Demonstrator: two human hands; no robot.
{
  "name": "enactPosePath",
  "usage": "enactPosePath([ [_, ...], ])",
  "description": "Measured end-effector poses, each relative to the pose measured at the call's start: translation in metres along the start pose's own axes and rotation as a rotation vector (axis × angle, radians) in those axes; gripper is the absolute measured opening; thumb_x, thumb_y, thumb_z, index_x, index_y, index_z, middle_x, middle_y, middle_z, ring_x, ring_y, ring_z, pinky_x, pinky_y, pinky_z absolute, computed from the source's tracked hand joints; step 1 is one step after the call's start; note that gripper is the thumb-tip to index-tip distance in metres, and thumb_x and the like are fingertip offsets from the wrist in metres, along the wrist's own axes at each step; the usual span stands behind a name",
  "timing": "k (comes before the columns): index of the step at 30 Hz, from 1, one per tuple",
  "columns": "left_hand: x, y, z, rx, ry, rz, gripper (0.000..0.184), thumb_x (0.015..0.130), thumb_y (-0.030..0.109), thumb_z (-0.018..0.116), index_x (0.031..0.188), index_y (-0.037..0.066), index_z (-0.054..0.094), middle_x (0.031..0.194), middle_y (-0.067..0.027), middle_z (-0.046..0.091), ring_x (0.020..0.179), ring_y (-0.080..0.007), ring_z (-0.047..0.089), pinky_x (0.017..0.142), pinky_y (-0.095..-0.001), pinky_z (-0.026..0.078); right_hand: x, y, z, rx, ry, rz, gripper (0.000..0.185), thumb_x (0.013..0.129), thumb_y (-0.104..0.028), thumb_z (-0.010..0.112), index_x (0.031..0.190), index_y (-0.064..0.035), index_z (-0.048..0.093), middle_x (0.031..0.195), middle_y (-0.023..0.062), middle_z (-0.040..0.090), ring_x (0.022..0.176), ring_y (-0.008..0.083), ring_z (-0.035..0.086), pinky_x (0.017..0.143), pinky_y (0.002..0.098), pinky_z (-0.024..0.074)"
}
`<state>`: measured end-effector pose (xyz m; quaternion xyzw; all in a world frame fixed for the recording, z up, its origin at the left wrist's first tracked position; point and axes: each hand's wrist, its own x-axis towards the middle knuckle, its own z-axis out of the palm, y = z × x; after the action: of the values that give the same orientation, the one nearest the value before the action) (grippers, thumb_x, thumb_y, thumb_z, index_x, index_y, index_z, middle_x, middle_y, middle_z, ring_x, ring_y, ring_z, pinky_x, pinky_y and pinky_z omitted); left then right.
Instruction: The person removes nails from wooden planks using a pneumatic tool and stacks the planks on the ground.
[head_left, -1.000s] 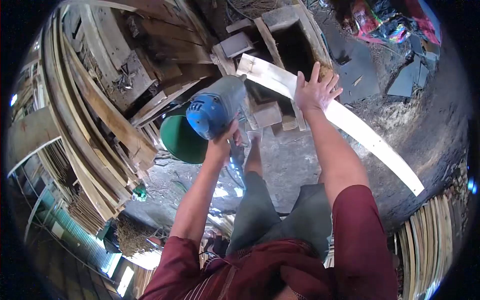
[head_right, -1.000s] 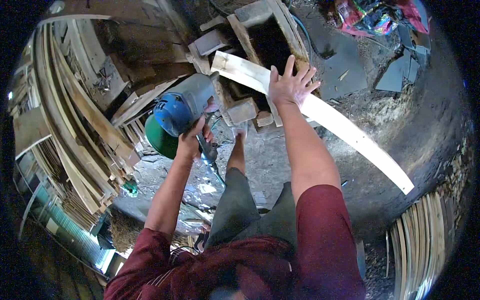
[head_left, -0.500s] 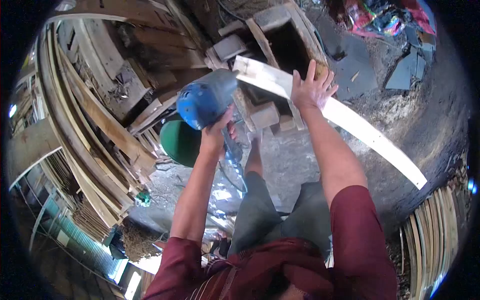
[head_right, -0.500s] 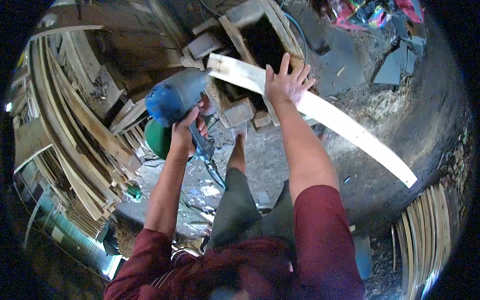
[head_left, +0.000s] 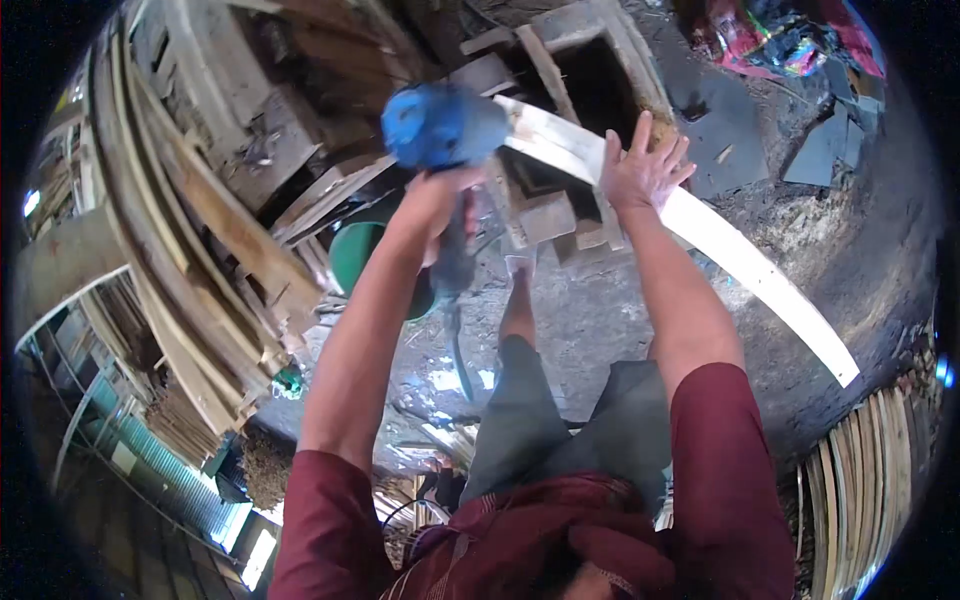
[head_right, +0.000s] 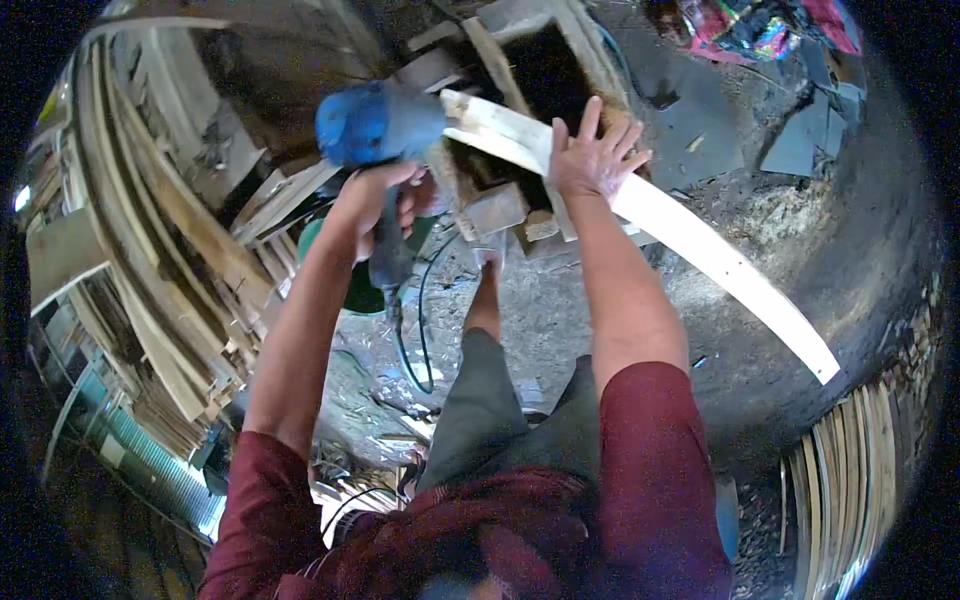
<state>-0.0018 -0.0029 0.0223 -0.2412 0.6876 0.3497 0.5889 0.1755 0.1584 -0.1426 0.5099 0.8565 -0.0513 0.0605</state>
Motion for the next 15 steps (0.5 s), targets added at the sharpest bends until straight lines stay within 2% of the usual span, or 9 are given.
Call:
enactPosePath([
  [1,0.006,-0.001,0.001,0.068,0.056,0.035,0.020,0.084,0.029,0.063,0.082,0.009,0.060,0.061,-0.0004,0.049,0.053,-0.0139,0.046,0.054,-0.0302,0.038,-0.001,0.000,0.001,0.009,0.040,-0.024,0.066,0.091,-0.058,0.040,0.145,-0.0226,0.032,0.142,0.0262,0.030,0.137,0.0441,0.022,0.105,0.0667,0.0150],
  [4,0.001,-0.005,0.001,0.140,0.049,0.141,0.022,0.083,0.025,0.064,0.071,0.008,0.056,0.059,-0.0026,0.050,0.051,-0.0156,0.047,0.049,-0.0324,0.038,-0.002,-0.002,-0.006,0.022,0.018,-0.044,0.067,0.089,-0.057,0.044,0.146,-0.0228,0.031,0.143,0.0265,0.029,0.137,0.0455,0.020,0.105,0.0680,0.0132],
  [6,-0.001,0.003,0.006,0.119,0.041,0.144,0.022,0.083,0.024,0.065,0.071,0.008,0.056,0.059,-0.0028,0.050,0.049,-0.0159,0.047,0.047,-0.0316,0.037,-0.001,0.000,0.000,0.059,0.070,-0.037,0.068,0.089,-0.057,0.045,0.146,-0.0232,0.029,0.144,0.0260,0.028,0.137,0.0457,0.019,0.105,0.0688,0.0126],
  [9,-0.012,-0.009,0.015,-0.089,0.056,0.197,0.018,0.084,0.023,0.066,0.079,0.007,0.058,0.058,-0.0023,0.049,0.048,-0.0151,0.045,0.046,-0.0293,0.034,0.004,-0.006,-0.013,0.019,-0.112,0.077,0.070,0.091,-0.060,0.036,0.148,-0.0220,0.024,0.148,0.0266,0.022,0.141,0.0445,0.008,0.106,0.0680,0.0071],
  [10,-0.009,-0.024,0.012,-0.168,0.081,0.273,0.014,0.083,0.016,0.065,0.082,0.003,0.058,0.059,-0.0032,0.050,0.045,-0.0154,0.046,0.042,-0.0298,0.037,0.005,-0.006,-0.024,-0.010,-0.192,0.050,0.070,0.092,-0.061,0.033,0.149,-0.0224,0.023,0.149,0.0264,0.020,0.141,0.0438,0.008,0.107,0.0672,0.0062],
  [12,-0.009,-0.043,0.006,-0.220,0.075,0.299,0.013,0.085,0.015,0.064,0.084,0.003,0.057,0.058,-0.0029,0.050,0.044,-0.0152,0.046,0.043,-0.0294,0.038,0.003,-0.004,-0.015,-0.002,-0.163,0.022,0.069,0.092,-0.061,0.031,0.148,-0.0225,0.023,0.149,0.0256,0.019,0.141,0.0431,0.009,0.107,0.0667,0.0065],
  [13,-0.014,-0.046,0.005,-0.278,0.024,0.337,0.014,0.085,0.015,0.065,0.089,0.002,0.059,0.063,-0.0038,0.051,0.047,-0.0149,0.046,0.045,-0.0294,0.039,0.004,-0.005,-0.016,-0.009,-0.143,0.027,0.067,0.092,-0.057,0.036,0.148,-0.0223,0.024,0.148,0.0253,0.022,0.140,0.0443,0.013,0.107,0.0658,0.0104],
  [14,-0.016,-0.051,0.005,-0.276,0.018,0.336,0.014,0.085,0.015,0.065,0.089,0.002,0.059,0.063,-0.0038,0.051,0.047,-0.0149,0.046,0.045,-0.0294,0.039,0.005,-0.005,-0.017,-0.013,-0.142,0.031,0.067,0.092,-0.057,0.036,0.148,-0.0223,0.024,0.148,0.0253,0.022,0.140,0.0443,0.013,0.107,0.0658,0.0104],
  [15,-0.015,-0.057,0.004,-0.313,0.011,0.357,0.019,0.086,0.018,0.064,0.098,0.004,0.060,0.060,-0.0032,0.049,0.048,-0.0151,0.045,0.047,-0.0297,0.038,0.003,-0.005,-0.019,-0.014,-0.174,0.026,0.067,0.092,-0.057,0.035,0.149,-0.0224,0.023,0.148,0.0255,0.022,0.139,0.0445,0.014,0.107,0.0658,0.0105],
])
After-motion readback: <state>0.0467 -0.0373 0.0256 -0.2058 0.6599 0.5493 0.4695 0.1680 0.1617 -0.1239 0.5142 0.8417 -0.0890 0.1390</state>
